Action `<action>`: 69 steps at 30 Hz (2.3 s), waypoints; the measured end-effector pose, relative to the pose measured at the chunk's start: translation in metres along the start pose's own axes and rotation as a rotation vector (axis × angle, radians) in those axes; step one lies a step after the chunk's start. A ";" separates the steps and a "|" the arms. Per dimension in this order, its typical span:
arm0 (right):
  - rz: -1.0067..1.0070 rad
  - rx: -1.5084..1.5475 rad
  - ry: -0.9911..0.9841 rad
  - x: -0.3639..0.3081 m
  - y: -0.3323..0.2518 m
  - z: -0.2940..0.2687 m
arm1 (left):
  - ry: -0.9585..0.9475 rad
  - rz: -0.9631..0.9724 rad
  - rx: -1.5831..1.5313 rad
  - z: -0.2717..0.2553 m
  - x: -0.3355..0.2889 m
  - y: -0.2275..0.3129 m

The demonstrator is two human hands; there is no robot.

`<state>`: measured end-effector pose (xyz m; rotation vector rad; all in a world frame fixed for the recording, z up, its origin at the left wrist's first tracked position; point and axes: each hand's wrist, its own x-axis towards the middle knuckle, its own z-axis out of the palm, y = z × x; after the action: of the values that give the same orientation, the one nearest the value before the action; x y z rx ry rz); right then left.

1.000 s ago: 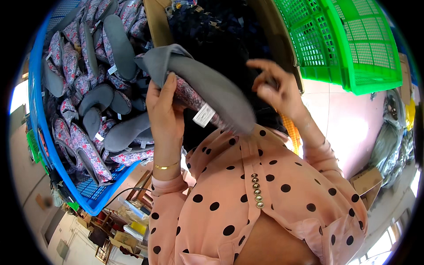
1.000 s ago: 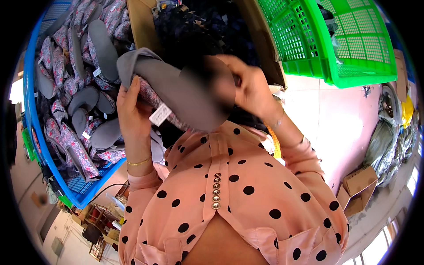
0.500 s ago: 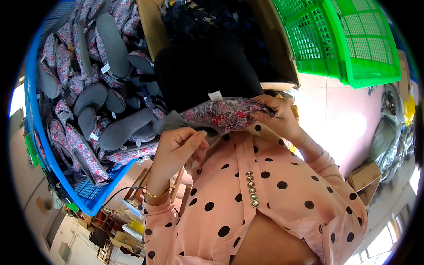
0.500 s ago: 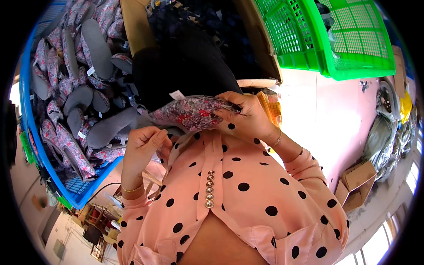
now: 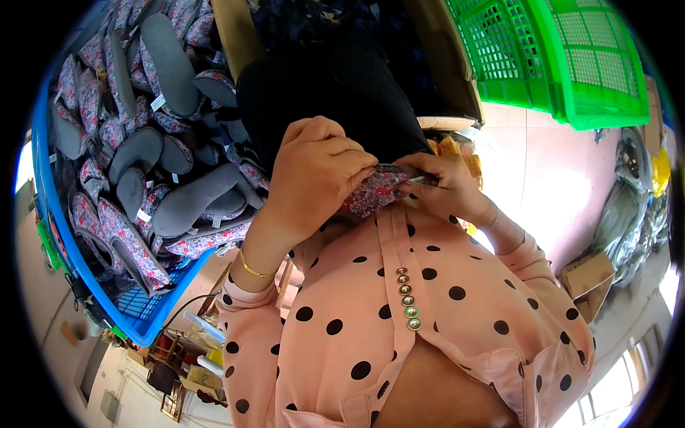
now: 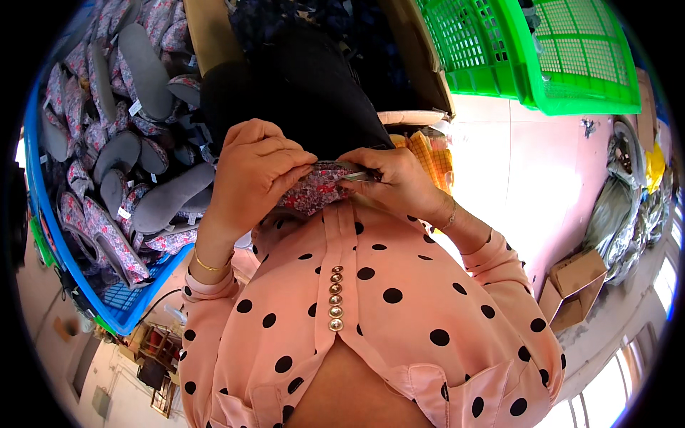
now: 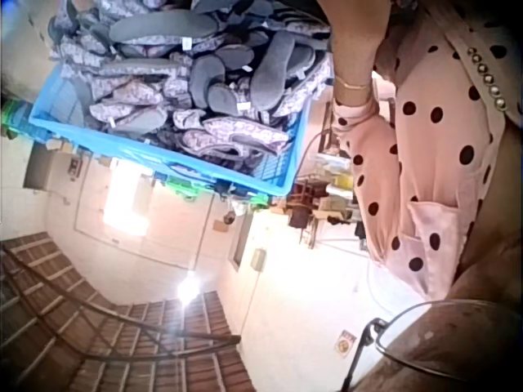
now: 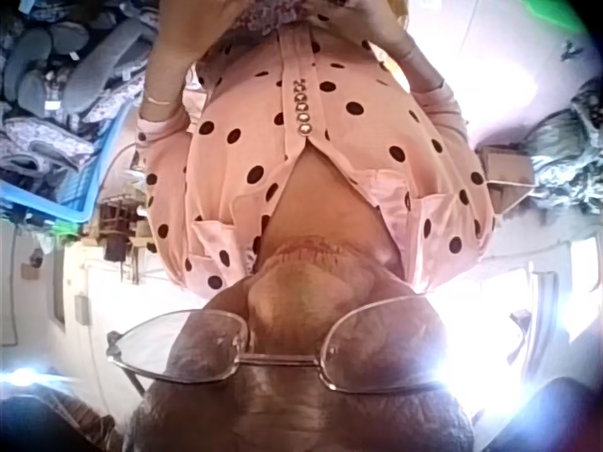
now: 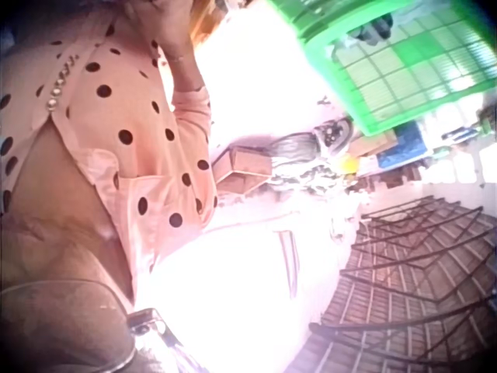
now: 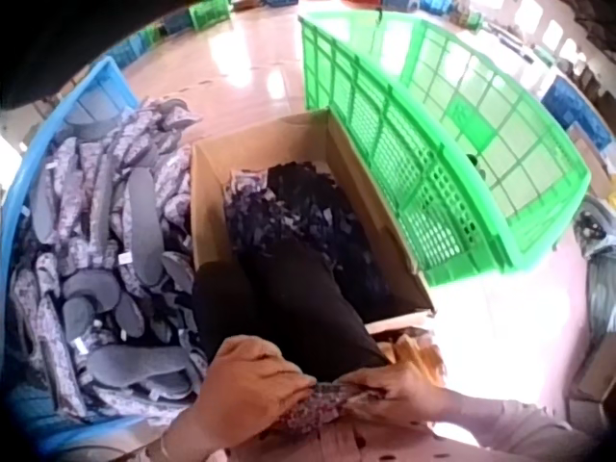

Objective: The person sits on the floor and uses scissors to trim loose threads and fabric edges from a series of floral-patterned slippers. They handle each slipper individually, turning it to access different sides, and place the finished items into a green basket.

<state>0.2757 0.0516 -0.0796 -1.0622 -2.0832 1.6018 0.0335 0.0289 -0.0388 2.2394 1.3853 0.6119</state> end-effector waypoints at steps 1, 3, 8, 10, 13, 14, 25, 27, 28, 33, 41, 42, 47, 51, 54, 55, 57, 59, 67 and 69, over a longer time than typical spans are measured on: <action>0.030 0.032 0.000 -0.001 0.003 0.002 | 0.005 0.041 0.058 0.002 0.001 0.001; 0.065 0.072 0.009 -0.001 0.005 0.003 | 0.048 0.039 0.105 0.011 0.000 0.003; 0.100 0.007 0.025 -0.001 0.007 0.002 | 0.154 -0.094 -0.004 0.031 -0.007 0.003; 0.113 -0.001 0.016 0.002 0.007 0.000 | 0.185 -0.196 -0.119 0.038 -0.010 0.004; 0.107 -0.036 0.007 0.003 0.009 -0.001 | 0.237 -0.499 -0.397 0.043 -0.017 0.004; 0.101 -0.051 0.005 0.003 0.010 0.000 | 0.297 -0.542 -0.448 0.043 -0.019 0.003; 0.082 -0.073 -0.048 0.006 0.010 -0.004 | 0.057 -0.146 -0.047 0.019 -0.003 0.000; 0.076 -0.089 -0.061 0.005 0.009 -0.005 | 0.011 -0.110 -0.052 0.019 0.000 -0.002; 0.068 -0.099 -0.060 0.004 0.009 -0.005 | 0.006 -0.094 -0.040 0.021 0.000 -0.002; -0.020 -0.280 0.073 0.008 0.009 -0.017 | 0.108 -0.281 -0.148 0.044 -0.007 0.007; -0.113 -0.581 -0.089 0.037 0.005 -0.028 | 0.233 -0.331 -0.253 0.065 -0.017 0.005; -0.121 -0.624 -0.110 0.040 0.004 -0.028 | 0.241 -0.335 -0.247 0.064 -0.017 0.006; -0.139 -0.743 -0.202 0.052 -0.002 -0.026 | 0.259 -0.370 -0.244 0.064 -0.017 0.012; -0.169 -0.797 -0.230 0.056 -0.002 -0.024 | 0.271 -0.336 -0.207 0.066 -0.018 0.012; -0.164 -0.808 -0.246 0.060 -0.002 -0.022 | 0.288 -0.317 -0.194 0.067 -0.018 0.012; -0.155 -0.819 -0.252 0.061 -0.002 -0.021 | 0.293 -0.312 -0.192 0.067 -0.018 0.011; -0.153 -0.810 -0.245 0.060 0.000 -0.020 | 0.303 -0.316 -0.197 0.067 -0.018 0.011; -0.164 -0.770 -0.218 0.058 0.003 -0.018 | 0.311 -0.333 -0.210 0.067 -0.016 0.011; 0.316 0.305 -0.066 0.013 0.031 -0.024 | 0.289 -0.680 -1.032 0.048 -0.013 -0.005; 0.199 0.406 -0.079 -0.003 0.034 -0.017 | 0.118 -0.576 -0.896 0.042 -0.009 0.001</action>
<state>0.3015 0.0647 -0.1045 -1.0969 -1.6310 2.0782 0.0548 0.0146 -0.0733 1.0656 1.3409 0.9162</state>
